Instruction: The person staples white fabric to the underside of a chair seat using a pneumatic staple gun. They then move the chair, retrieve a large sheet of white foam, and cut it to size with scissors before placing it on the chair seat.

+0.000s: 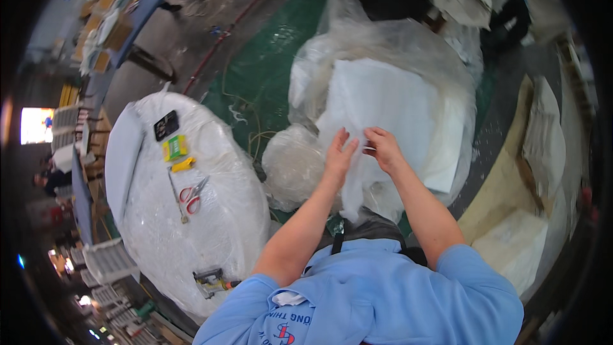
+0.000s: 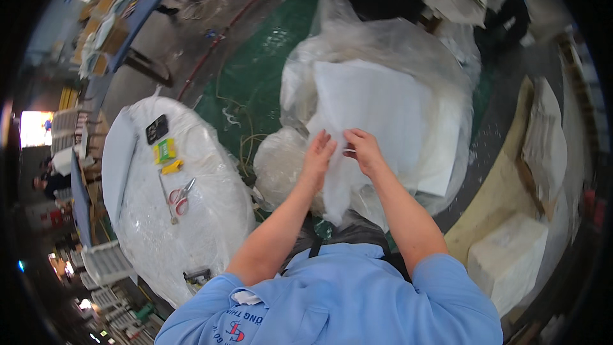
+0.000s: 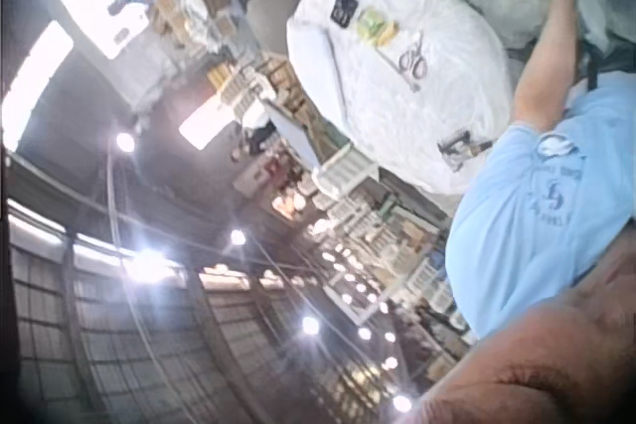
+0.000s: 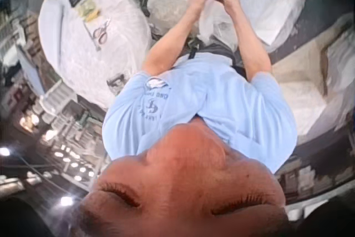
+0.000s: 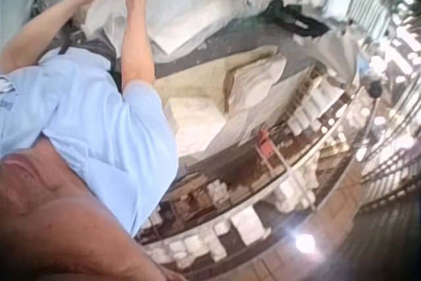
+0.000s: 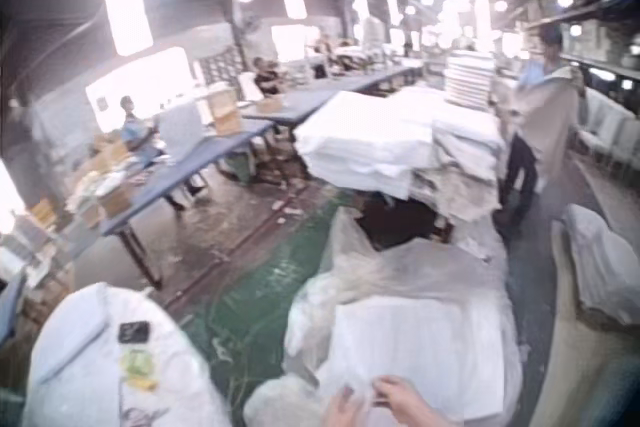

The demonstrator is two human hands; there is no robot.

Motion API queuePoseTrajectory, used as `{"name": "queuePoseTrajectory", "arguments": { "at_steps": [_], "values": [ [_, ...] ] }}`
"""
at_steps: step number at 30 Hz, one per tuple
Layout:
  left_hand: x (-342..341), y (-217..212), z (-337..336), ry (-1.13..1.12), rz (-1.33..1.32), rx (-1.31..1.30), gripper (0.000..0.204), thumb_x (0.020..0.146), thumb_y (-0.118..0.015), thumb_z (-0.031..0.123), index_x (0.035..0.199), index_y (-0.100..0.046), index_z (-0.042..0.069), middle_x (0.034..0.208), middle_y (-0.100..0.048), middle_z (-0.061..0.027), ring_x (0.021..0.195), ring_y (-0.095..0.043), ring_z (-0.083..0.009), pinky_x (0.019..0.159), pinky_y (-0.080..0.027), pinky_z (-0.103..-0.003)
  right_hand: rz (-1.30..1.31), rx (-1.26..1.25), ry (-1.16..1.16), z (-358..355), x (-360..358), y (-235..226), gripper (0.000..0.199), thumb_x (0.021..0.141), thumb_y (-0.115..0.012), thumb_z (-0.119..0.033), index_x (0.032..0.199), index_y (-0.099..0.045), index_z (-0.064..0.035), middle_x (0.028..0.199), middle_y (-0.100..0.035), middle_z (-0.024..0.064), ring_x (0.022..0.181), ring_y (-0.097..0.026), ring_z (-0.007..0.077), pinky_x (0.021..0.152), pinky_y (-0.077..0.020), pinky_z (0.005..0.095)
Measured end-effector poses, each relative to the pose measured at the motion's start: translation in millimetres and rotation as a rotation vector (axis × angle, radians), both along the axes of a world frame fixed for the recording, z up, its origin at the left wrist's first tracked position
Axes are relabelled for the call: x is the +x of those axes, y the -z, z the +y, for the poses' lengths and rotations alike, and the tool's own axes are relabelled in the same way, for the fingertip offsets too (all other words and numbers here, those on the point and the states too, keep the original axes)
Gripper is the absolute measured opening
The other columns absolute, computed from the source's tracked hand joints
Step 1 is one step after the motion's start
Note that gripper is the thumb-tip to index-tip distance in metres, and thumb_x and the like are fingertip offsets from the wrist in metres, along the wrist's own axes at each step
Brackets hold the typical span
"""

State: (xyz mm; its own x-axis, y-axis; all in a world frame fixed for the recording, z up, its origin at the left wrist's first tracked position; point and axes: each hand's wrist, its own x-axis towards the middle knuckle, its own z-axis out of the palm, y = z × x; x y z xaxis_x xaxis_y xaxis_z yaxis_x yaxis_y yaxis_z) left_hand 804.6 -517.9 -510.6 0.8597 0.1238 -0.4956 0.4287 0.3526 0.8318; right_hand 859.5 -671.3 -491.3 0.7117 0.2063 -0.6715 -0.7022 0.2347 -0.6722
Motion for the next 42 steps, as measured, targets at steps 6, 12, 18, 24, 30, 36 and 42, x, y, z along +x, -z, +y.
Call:
{"name": "queuePoseTrajectory", "arguments": {
  "at_steps": [6,12,18,24,30,36,42],
  "values": [
    [15.4,-5.4,3.1,0.027,0.151,-0.006,0.057,0.099,-0.068,0.021,0.149,-0.049,-0.001,0.130,-0.065,-0.0124,0.115,-0.061,-0.0190,0.099,-0.047,-0.031,0.017,0.110,-0.018,5.6,-10.6,0.6,0.015,0.099,-0.068,-0.025,0.100,-0.068,-0.0109,0.091,-0.065,-0.0013,0.084,-0.063,0.0138,0.076,-0.0541,0.0337],
    [20.7,-3.1,4.5,-0.041,0.238,-0.118,0.022,0.099,-0.062,0.019,0.119,-0.061,0.009,0.102,-0.066,-0.0004,0.088,-0.062,-0.0135,0.074,-0.048,-0.026,0.047,0.179,0.118,5.3,-14.2,14.8,0.013,0.098,-0.067,-0.024,0.095,-0.068,-0.0113,0.090,-0.067,-0.0003,0.082,-0.064,0.0149,0.075,-0.0531,0.0325],
    [34.1,-0.9,9.3,-0.144,0.324,-0.188,0.023,0.098,-0.053,0.016,0.120,-0.056,0.010,0.110,-0.064,-0.0069,0.094,-0.065,-0.0246,0.085,-0.053,-0.041,0.097,0.145,0.397,4.5,-8.8,25.1,0.018,0.103,-0.058,-0.023,0.113,-0.064,-0.0097,0.102,-0.067,0.0020,0.087,-0.064,0.0157,0.077,-0.0529,0.0355],
    [41.1,21.9,24.5,-0.211,0.377,-0.176,0.035,0.100,-0.046,0.022,0.131,-0.054,0.007,0.126,-0.062,-0.0109,0.108,-0.064,-0.0279,0.095,-0.052,-0.049,0.100,-0.138,0.800,-28.5,8.5,76.6,0.025,0.104,-0.052,-0.022,0.119,-0.062,-0.0031,0.107,-0.066,0.0075,0.094,-0.063,0.0188,0.082,-0.0522,0.0369],
    [85.6,76.3,86.7,-0.369,0.420,-0.189,0.040,0.102,-0.045,0.019,0.137,-0.054,0.003,0.133,-0.063,-0.0173,0.118,-0.065,-0.0363,0.097,-0.054,-0.057,-0.056,-0.833,0.955,-207.3,60.5,109.9,0.032,0.100,-0.053,-0.023,0.117,-0.063,0.0024,0.110,-0.067,0.0143,0.099,-0.062,0.0229,0.089,-0.0514,0.0377],
    [118.0,133.4,142.4,-0.508,0.493,-0.134,0.038,0.101,-0.050,0.017,0.137,-0.057,0.007,0.132,-0.065,-0.0164,0.116,-0.067,-0.0391,0.092,-0.055,-0.066,-0.235,-0.706,1.316,-408.5,24.5,55.0,0.029,0.095,-0.062,-0.010,0.122,-0.062,0.0000,0.102,-0.070,0.0107,0.083,-0.071,0.0250,0.068,-0.0592,0.0375],
    [132.5,150.5,169.1,-0.589,0.536,-0.115,0.044,0.101,-0.046,0.022,0.142,-0.054,0.009,0.135,-0.064,-0.0154,0.117,-0.066,-0.0402,0.090,-0.056,-0.064,-0.364,-0.802,1.425,-497.4,-111.3,-44.9,0.030,0.100,-0.050,-0.012,0.123,-0.065,-0.0003,0.122,-0.070,0.0150,0.111,-0.069,0.0292,0.093,-0.0575,0.0433]
  ]
}}
